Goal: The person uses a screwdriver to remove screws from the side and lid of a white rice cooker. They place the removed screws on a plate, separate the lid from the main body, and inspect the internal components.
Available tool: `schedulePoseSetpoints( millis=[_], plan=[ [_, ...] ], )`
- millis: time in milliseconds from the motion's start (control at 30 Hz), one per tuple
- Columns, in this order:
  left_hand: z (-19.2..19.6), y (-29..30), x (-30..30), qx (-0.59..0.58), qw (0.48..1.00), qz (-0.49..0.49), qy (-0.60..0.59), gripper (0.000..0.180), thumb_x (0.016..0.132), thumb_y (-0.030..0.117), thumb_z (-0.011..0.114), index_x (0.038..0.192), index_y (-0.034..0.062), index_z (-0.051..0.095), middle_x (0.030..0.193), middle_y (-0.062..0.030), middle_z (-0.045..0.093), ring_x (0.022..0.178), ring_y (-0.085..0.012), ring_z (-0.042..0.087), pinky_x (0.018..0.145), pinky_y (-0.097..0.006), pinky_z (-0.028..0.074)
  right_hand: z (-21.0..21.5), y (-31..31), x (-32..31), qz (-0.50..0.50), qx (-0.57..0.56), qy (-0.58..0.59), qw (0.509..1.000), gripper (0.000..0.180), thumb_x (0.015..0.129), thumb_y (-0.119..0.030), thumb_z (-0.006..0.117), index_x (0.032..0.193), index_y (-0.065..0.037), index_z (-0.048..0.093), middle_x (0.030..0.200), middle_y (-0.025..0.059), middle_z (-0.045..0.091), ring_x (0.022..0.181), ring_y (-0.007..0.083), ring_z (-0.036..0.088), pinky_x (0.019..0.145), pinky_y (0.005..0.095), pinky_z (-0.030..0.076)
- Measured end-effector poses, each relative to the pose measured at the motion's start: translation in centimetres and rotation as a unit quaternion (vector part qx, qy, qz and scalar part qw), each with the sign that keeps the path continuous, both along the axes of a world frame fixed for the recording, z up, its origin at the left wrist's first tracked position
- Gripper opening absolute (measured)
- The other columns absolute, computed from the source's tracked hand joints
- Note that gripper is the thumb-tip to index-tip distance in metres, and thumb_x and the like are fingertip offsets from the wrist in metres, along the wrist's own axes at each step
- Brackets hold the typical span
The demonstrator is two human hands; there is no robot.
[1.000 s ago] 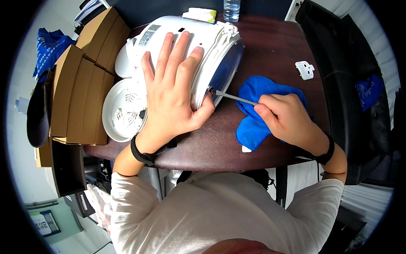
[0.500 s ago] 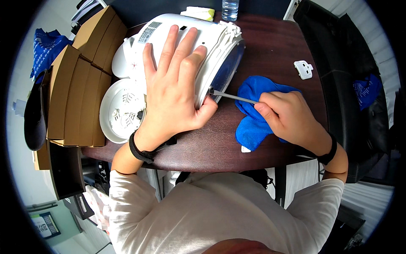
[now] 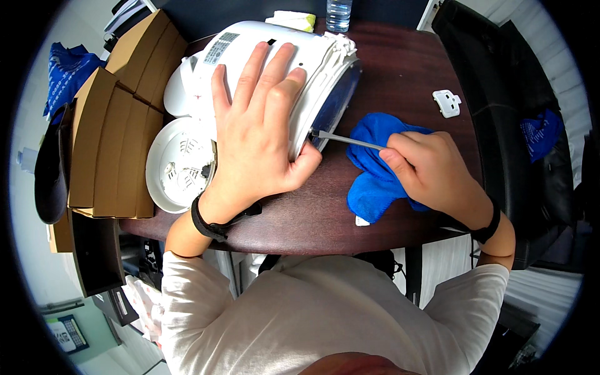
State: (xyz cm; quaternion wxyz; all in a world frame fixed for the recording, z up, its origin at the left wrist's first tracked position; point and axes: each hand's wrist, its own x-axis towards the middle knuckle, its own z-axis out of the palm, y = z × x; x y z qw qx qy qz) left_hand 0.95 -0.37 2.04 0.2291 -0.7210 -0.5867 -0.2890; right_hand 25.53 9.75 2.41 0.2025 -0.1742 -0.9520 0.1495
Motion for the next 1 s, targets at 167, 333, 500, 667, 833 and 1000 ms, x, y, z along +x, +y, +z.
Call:
schedulePoseSetpoints(
  millis=[167,333,500,667,833,1000],
  plan=[
    [0.3,-0.1,0.2,-0.007,1.000,0.015,0.008,0.069,0.061,0.025,0.059,0.125,0.0012,0.050,0.143,-0.0213,0.050,0.138,-0.0424,0.041,0.112,-0.062,0.018,0.2,0.1,0.0,-0.006,0.026,-0.016,1.000,0.029,0.096,-0.028,0.060,0.075,-0.009,0.056,0.061,0.0089,0.055,0.050,0.0289,0.057,0.046,0.0389,0.043],
    [0.4,0.3,0.5,-0.017,1.000,0.014,0.008,0.069,0.060,0.023,0.059,0.125,0.0010,0.049,0.143,-0.0212,0.050,0.137,-0.0426,0.041,0.113,-0.062,0.018,1.3,1.3,-0.1,-0.005,0.094,-0.028,0.995,0.029,0.096,-0.028,0.060,0.074,-0.009,0.057,0.062,0.0095,0.055,0.054,0.0284,0.059,0.048,0.0378,0.044],
    [0.3,0.5,0.7,-0.012,1.000,0.015,0.007,0.071,0.058,0.027,0.063,0.123,0.0002,0.051,0.142,-0.0223,0.047,0.135,-0.0441,0.039,0.104,-0.070,0.021,1.6,2.8,-0.5,0.026,0.048,-0.034,0.998,0.030,0.096,-0.025,0.060,0.072,-0.006,0.055,0.064,0.0134,0.055,0.058,0.0299,0.061,0.051,0.0398,0.043],
    [0.5,0.5,1.2,-0.015,0.999,0.034,0.007,0.071,0.057,0.020,0.059,0.124,0.0003,0.049,0.144,-0.0206,0.048,0.138,-0.0419,0.040,0.112,-0.061,0.018,-0.3,2.7,-0.6,0.027,-0.066,-0.026,0.997,0.031,0.097,-0.022,0.057,0.073,-0.004,0.054,0.066,0.0172,0.055,0.057,0.0341,0.058,0.052,0.0423,0.041],
    [0.4,0.4,0.9,-0.023,0.999,0.023,0.010,0.070,0.060,0.025,0.063,0.123,-0.0005,0.050,0.143,-0.0221,0.046,0.136,-0.0439,0.038,0.105,-0.070,0.019,-1.3,2.4,-0.8,0.080,-0.324,-0.040,0.942,0.035,0.101,-0.023,0.053,0.074,-0.002,0.054,0.061,0.0105,0.049,0.054,0.0194,0.048,0.053,0.0343,0.039],
    [0.2,0.1,0.7,-0.008,1.000,0.025,0.004,0.069,0.058,0.022,0.060,0.123,0.0002,0.050,0.144,-0.0210,0.048,0.136,-0.0436,0.040,0.109,-0.065,0.019,-1.9,1.5,-1.2,0.084,-0.513,-0.051,0.853,0.035,0.103,-0.022,0.052,0.074,-0.001,0.054,0.061,0.0073,0.045,0.056,0.0138,0.043,0.054,0.0313,0.039]
  ],
)
